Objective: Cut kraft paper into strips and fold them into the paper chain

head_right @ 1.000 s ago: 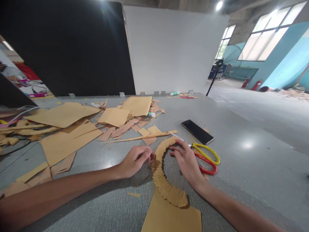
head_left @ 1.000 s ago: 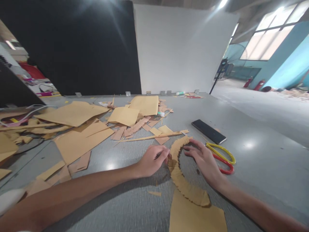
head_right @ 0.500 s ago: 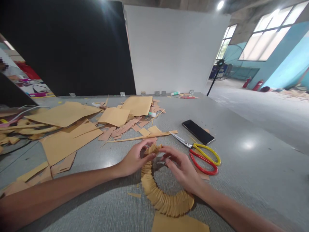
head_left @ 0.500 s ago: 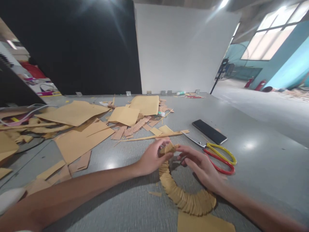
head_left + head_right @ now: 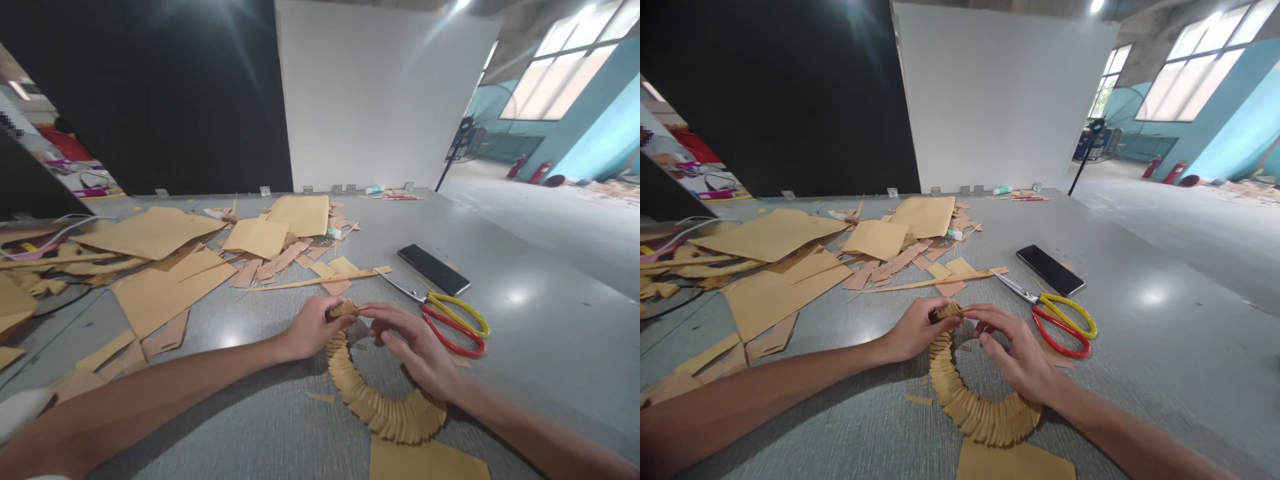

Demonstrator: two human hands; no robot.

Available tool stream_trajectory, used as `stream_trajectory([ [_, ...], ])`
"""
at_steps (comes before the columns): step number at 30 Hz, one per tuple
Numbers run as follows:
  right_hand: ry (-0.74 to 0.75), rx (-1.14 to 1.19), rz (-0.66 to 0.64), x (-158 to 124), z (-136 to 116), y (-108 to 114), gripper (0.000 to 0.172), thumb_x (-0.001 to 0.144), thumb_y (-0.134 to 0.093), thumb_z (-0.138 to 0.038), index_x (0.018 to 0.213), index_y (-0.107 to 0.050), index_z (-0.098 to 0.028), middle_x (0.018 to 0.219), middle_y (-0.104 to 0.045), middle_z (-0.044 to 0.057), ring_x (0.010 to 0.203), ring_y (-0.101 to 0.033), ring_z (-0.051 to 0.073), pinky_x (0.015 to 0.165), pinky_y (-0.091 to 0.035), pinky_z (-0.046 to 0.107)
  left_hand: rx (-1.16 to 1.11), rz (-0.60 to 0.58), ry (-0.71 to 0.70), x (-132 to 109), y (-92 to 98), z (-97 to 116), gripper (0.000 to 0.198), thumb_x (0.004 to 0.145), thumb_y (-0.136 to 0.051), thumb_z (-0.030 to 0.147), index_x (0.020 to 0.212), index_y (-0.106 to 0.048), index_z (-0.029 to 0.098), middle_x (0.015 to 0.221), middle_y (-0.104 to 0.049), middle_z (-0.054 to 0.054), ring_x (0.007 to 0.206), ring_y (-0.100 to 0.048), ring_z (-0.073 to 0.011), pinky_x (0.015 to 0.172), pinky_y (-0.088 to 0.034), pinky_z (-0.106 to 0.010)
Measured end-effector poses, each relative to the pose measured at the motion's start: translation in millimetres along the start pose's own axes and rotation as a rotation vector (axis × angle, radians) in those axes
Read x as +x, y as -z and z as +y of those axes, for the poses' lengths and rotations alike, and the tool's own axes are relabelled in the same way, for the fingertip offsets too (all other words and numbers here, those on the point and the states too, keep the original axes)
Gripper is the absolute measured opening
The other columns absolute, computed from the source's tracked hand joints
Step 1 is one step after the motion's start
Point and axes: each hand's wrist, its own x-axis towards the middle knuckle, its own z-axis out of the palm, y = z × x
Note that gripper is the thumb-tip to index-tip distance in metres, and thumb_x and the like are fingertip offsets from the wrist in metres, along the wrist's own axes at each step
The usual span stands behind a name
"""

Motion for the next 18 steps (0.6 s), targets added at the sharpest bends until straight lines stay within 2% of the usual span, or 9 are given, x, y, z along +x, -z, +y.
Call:
stream_trajectory([
  [4,-0.008,-0.048,-0.017,0,-6,-1,0.035,0.103,-0.049,-0.027,0.135,-0.064,-0.029,0.135,-0.063,0.009,0.094,-0.066,0.021,0.087,-0.055,0.039,-0.001,-0.010,-0.021,0,1.1,1,0.039,0.099,-0.056,0.048,0.085,-0.068,0.014,0.072,-0.059,0.001,0.068,-0.049,-0.0136,0.061,-0.034,-0.024],
  [10,-0.034,-0.057,-0.030,-1,-11,-2,0.036,0.106,-0.042,-0.027,0.134,-0.064,-0.028,0.134,-0.063,0.010,0.082,-0.067,0.018,0.078,-0.056,0.035,0.032,0.006,-0.041,0,2.3,1,0.039,0.100,-0.055,0.048,0.086,-0.068,0.014,0.072,-0.058,0.002,0.068,-0.050,-0.0131,0.061,-0.035,-0.023],
  [13,-0.031,-0.128,-0.016,0,-10,-2,0.037,0.103,-0.047,-0.024,0.136,-0.063,-0.028,0.133,-0.065,0.010,0.084,-0.068,0.019,0.081,-0.056,0.037,0.071,0.003,-0.036,0,1.6,2,0.044,0.100,-0.053,0.052,0.084,-0.068,0.015,0.073,-0.061,0.000,0.068,-0.053,-0.0146,0.063,-0.039,-0.025],
  [15,-0.049,-0.148,0.039,0,-7,-3,0.035,0.101,-0.049,-0.024,0.133,-0.066,-0.026,0.133,-0.065,0.010,0.084,-0.068,0.019,0.077,-0.057,0.036,0.103,0.039,-0.060,-1,0.1,3,0.043,0.101,-0.051,0.053,0.093,-0.070,0.015,0.086,-0.069,-0.004,0.080,-0.061,-0.0185,0.074,-0.047,-0.029],
  [16,-0.070,-0.137,0.082,0,-5,-4,0.033,0.101,-0.049,-0.024,0.129,-0.068,-0.025,0.132,-0.066,0.011,0.080,-0.068,0.018,0.073,-0.057,0.034,0.115,0.074,-0.083,-1,-0.6,3,0.042,0.102,-0.050,0.052,0.104,-0.071,0.016,0.100,-0.072,-0.007,0.093,-0.064,-0.0212,0.085,-0.048,-0.032],
  [18,-0.127,-0.087,0.181,2,-1,-5,0.031,0.101,-0.048,-0.027,0.121,-0.071,-0.023,0.125,-0.069,0.011,0.071,-0.066,0.016,0.065,-0.057,0.032,0.147,0.134,-0.132,0,-1.2,0,0.041,0.105,-0.046,0.047,0.129,-0.064,0.019,0.133,-0.066,-0.010,0.125,-0.058,-0.0243,0.108,-0.042,-0.038],
])
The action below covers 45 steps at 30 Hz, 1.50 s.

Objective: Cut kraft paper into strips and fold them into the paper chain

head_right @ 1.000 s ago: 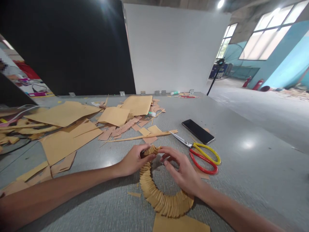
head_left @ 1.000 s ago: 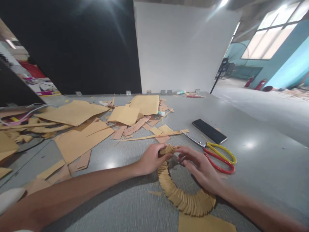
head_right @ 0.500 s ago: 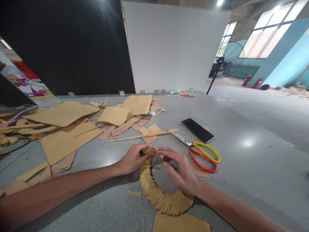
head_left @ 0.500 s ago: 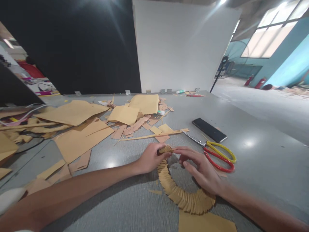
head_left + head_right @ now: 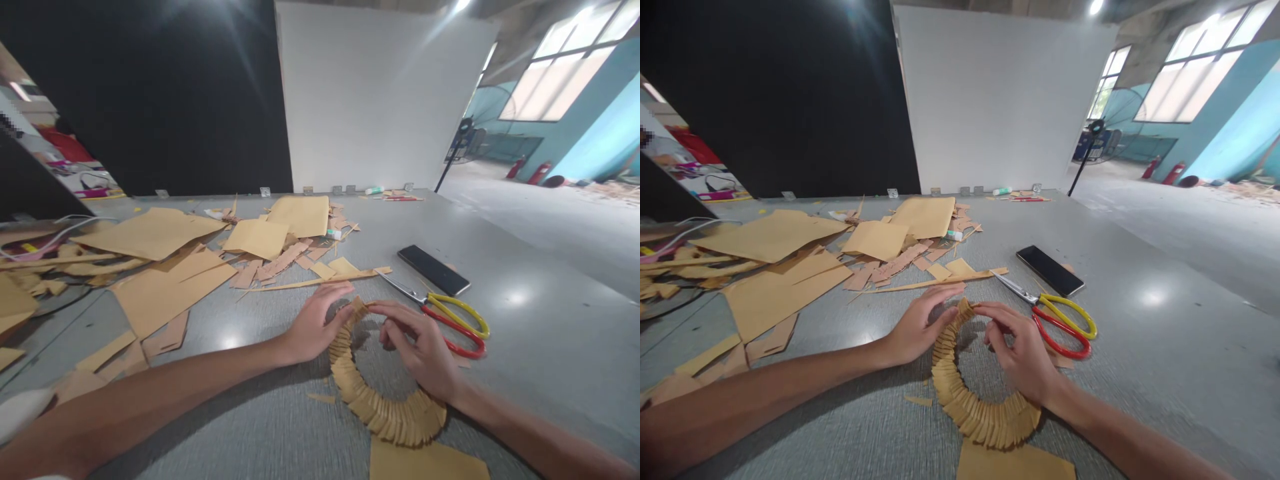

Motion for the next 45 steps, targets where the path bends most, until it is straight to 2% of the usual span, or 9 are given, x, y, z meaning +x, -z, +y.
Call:
stream_trajectory([
  [5,-0.198,0.077,0.160,6,4,0,0.033,0.094,-0.052,-0.027,0.123,-0.067,-0.018,0.090,-0.072,0.007,0.063,-0.065,0.017,0.059,-0.055,0.031,0.283,-0.053,-0.044,7,6.5,-21,0.042,0.107,-0.038,0.038,0.144,-0.054,0.024,0.150,-0.055,-0.009,0.146,-0.039,-0.0275,0.119,-0.027,-0.049],
  [11,-0.303,0.091,0.128,10,3,2,0.038,0.091,-0.053,-0.029,0.125,-0.064,-0.016,0.071,-0.067,0.001,0.060,-0.062,0.017,0.061,-0.054,0.031,0.612,0.067,-0.026,12,19.1,-32,0.035,0.107,-0.037,0.033,0.117,-0.068,0.021,0.091,-0.071,-0.007,0.098,-0.059,-0.0264,0.107,-0.030,-0.053],
  [16,-0.310,0.094,0.120,10,6,2,0.040,0.090,-0.053,-0.029,0.126,-0.064,-0.016,0.072,-0.069,0.001,0.062,-0.061,0.017,0.062,-0.053,0.031,0.502,0.030,-0.086,11,15.5,-32,0.036,0.104,-0.046,0.035,0.080,-0.066,0.017,0.099,-0.060,-0.009,0.095,-0.053,-0.0239,0.088,-0.043,-0.039],
  [22,-0.324,0.082,0.144,8,4,2,0.045,0.090,-0.053,-0.028,0.132,-0.059,-0.015,0.072,-0.068,0.001,0.060,-0.061,0.016,0.059,-0.053,0.029,0.452,-0.024,-0.116,12,13.8,-36,0.024,0.104,-0.041,0.020,0.104,-0.065,0.018,0.111,-0.065,-0.007,0.108,-0.055,-0.0244,0.097,-0.040,-0.042],
  [30,-0.354,0.057,0.308,9,7,3,0.069,0.091,-0.045,-0.029,0.158,-0.034,-0.022,0.117,-0.070,0.013,0.071,-0.068,0.020,0.045,-0.051,0.027,0.397,0.001,-0.040,11,11.0,-47,0.036,0.093,-0.045,0.010,0.127,-0.056,0.019,0.121,-0.066,-0.010,0.115,-0.058,-0.0276,0.100,-0.044,-0.046],
  [35,-0.174,-0.001,0.241,9,13,1,0.051,0.089,-0.050,-0.022,0.139,-0.058,-0.027,0.167,-0.029,0.010,0.105,-0.070,0.023,0.072,-0.063,0.036,0.380,0.061,-0.107,11,16.8,-24,0.033,0.099,-0.039,0.013,0.126,-0.057,0.017,0.128,-0.064,-0.014,0.120,-0.056,-0.0287,0.105,-0.041,-0.048],
  [40,-0.210,0.014,0.162,9,13,2,0.038,0.097,-0.047,-0.024,0.130,-0.066,-0.021,0.129,-0.070,0.012,0.091,-0.075,0.023,0.079,-0.063,0.040,0.109,-0.384,-0.296,-19,6.3,44,0.021,0.102,-0.048,0.026,0.098,-0.067,0.019,0.099,-0.071,-0.007,0.095,-0.065,-0.0208,0.097,-0.047,-0.036],
  [42,-0.161,0.018,0.017,7,10,3,0.034,0.099,-0.047,-0.023,0.122,-0.072,-0.022,0.112,-0.078,0.009,0.097,-0.075,0.024,0.089,-0.062,0.043,-0.057,-0.512,-0.316,-37,-3.6,63,0.021,0.102,-0.053,0.033,0.106,-0.067,0.018,0.106,-0.071,-0.008,0.099,-0.066,-0.0189,0.094,-0.050,-0.029],
  [45,0.020,-0.051,-0.193,2,2,3,0.034,0.098,-0.049,-0.017,0.114,-0.078,-0.027,0.121,-0.076,0.005,0.114,-0.071,0.025,0.102,-0.056,0.044,0.007,-0.638,-0.441,-59,-14.5,72,0.034,0.095,-0.065,0.038,0.125,-0.064,0.022,0.136,-0.061,-0.013,0.121,-0.059,-0.0290,0.106,-0.044,-0.042],
])
